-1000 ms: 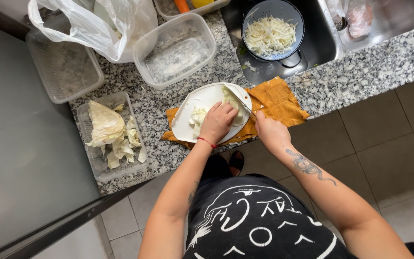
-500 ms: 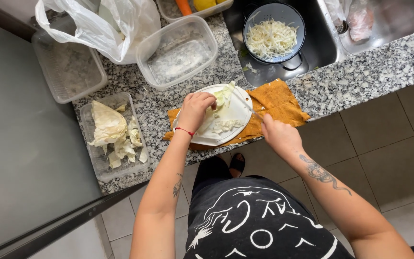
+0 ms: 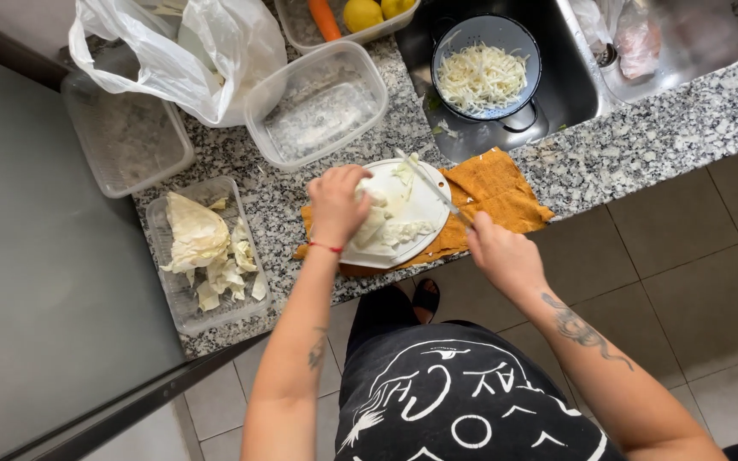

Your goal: The person washes shredded cabbage in a colander under running water, then places a cabbage wedge on a cutting board. They use a knife to slice the cabbage into thin strips on the board.

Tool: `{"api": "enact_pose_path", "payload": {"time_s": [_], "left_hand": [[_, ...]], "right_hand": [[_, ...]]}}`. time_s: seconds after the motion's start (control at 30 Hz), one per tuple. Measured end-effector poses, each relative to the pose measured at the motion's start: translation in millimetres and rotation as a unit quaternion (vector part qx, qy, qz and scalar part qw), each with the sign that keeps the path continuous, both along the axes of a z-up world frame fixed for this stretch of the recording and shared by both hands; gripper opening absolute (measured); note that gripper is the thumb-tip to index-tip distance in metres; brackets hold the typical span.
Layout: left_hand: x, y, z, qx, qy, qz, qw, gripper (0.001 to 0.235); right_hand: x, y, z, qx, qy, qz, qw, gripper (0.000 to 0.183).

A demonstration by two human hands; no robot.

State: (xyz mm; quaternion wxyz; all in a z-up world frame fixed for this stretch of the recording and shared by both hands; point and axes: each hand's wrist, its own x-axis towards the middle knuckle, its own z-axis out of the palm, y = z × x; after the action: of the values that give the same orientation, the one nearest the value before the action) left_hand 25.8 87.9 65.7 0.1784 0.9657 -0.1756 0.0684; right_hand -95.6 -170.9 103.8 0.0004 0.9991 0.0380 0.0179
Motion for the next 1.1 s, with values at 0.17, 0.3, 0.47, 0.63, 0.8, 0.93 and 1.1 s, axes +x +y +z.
{"api": "enact_pose_path", "payload": {"time_s": [0.17, 0.3, 0.47, 0.63, 0.8, 0.93, 1.1], "left_hand": [[11.8, -73.1, -60.2, -0.002, -0.029, -0.002, 1.0, 0.04], [14.9, -77.5, -70.7, -0.012, -0.129, -0.012, 0.992, 0.014], [56.8, 1.0, 45.7, -0.144, -0.196, 0.049, 0.969, 0.012], [126.5, 90.6, 169.3, -0.137, -0.331, 0.146, 0.922, 0.009], [188.8, 131.3, 165.8, 0.019, -0.384, 0.191, 0.903, 0.028], [125.6, 59.8, 129.1, -0.067, -0.307, 0.01, 0.949, 0.009], [59.5, 29.2, 8.8, 0.111, 0.004, -0.033, 0.993, 0.037]], "right_hand": [[-10.8, -16.4, 15.2, 0.037, -0.004, -0.04, 0.998, 0.022], [-18.9, -24.8, 14.7, 0.06, 0.021, -0.074, 0.995, 0.022], [-22.7, -29.8, 5.5, 0.093, 0.04, -0.12, 0.988, 0.021], [-13.3, -24.2, 28.2, 0.197, 0.143, -0.208, 0.947, 0.019], [-10.0, -19.4, 35.5, 0.231, 0.129, -0.217, 0.939, 0.019], [-13.0, -21.5, 26.8, 0.246, 0.137, -0.224, 0.933, 0.019], [-21.4, -22.4, 7.4, 0.188, 0.036, -0.17, 0.967, 0.021]]}}
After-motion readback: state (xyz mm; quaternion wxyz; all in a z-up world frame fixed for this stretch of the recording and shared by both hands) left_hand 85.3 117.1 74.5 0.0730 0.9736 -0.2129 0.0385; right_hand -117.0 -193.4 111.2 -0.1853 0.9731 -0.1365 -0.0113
